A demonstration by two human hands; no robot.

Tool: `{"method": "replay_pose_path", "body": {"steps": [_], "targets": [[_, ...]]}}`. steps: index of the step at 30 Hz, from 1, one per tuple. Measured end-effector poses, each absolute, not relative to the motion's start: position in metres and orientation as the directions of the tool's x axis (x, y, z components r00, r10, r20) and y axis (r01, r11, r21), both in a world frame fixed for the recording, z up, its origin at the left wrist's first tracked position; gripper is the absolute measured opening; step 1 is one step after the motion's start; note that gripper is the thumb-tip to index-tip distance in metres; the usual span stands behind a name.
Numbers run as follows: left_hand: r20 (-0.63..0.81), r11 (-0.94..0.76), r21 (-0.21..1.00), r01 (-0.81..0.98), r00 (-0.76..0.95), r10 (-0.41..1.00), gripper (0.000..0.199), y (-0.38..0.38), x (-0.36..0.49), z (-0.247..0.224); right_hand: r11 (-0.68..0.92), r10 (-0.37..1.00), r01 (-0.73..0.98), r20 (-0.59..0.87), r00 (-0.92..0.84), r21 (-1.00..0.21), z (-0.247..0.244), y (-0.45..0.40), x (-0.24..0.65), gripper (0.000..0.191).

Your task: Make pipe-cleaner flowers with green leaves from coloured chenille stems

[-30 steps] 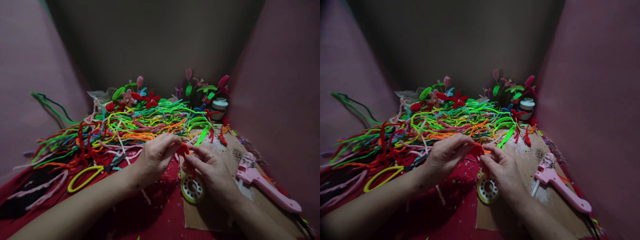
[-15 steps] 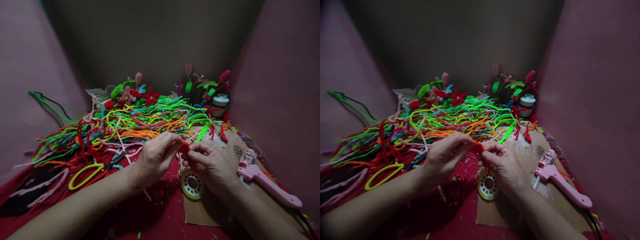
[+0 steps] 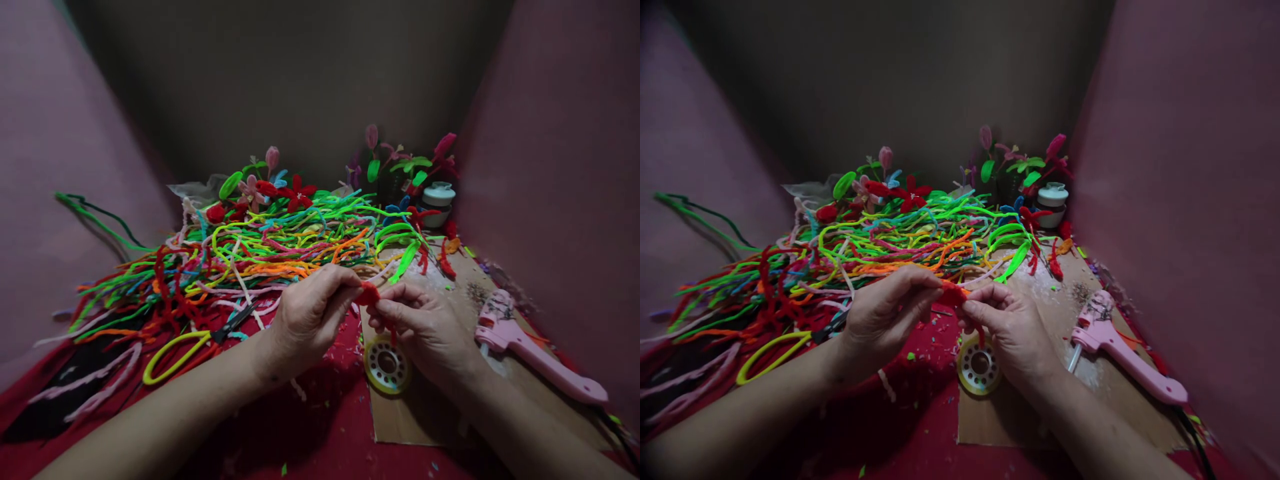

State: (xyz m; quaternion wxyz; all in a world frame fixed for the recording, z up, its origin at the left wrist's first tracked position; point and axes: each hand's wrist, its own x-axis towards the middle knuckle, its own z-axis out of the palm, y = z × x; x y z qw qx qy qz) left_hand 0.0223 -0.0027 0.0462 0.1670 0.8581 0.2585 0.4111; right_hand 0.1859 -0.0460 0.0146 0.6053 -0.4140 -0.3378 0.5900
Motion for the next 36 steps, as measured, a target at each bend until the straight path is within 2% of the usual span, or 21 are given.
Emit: {"method": "replay_pose_path", "body": {"steps": [7,12,19,36], "targets": [[0.581,-0.789,0.513,0.338,0.54,0.609,0.006,-0.0044,0.0221,0.0467,-0.001,0.997,-0.41,-0.03,0.064,-0.912,0.0148,-0.0473,0.1877,0.009],[0.577,-0.789,0.498,0.359,0.542,0.611,0.005,-0.003,0.023,0.0464,-0.016,0.997,-0.428,-0.049,0.066,-0.904,0.0151,-0.0472,0.1881,0.009],[0.626,-0.823,0.473,0.315,0.537,0.566,0.006,-0.001,0.0237,0.0442,0.013,0.995,-0.392,-0.026,0.093,-0.92,0.0135,-0.0464,0.1881,0.009],[0.607,-0.798,0.507,0.325,0.523,0.599,0.002,-0.0001,0.0251,0.0434,-0.029,0.994,-0.392,-0.069,0.09,-0.92,0.0126,-0.046,0.1882,0.012]]}}
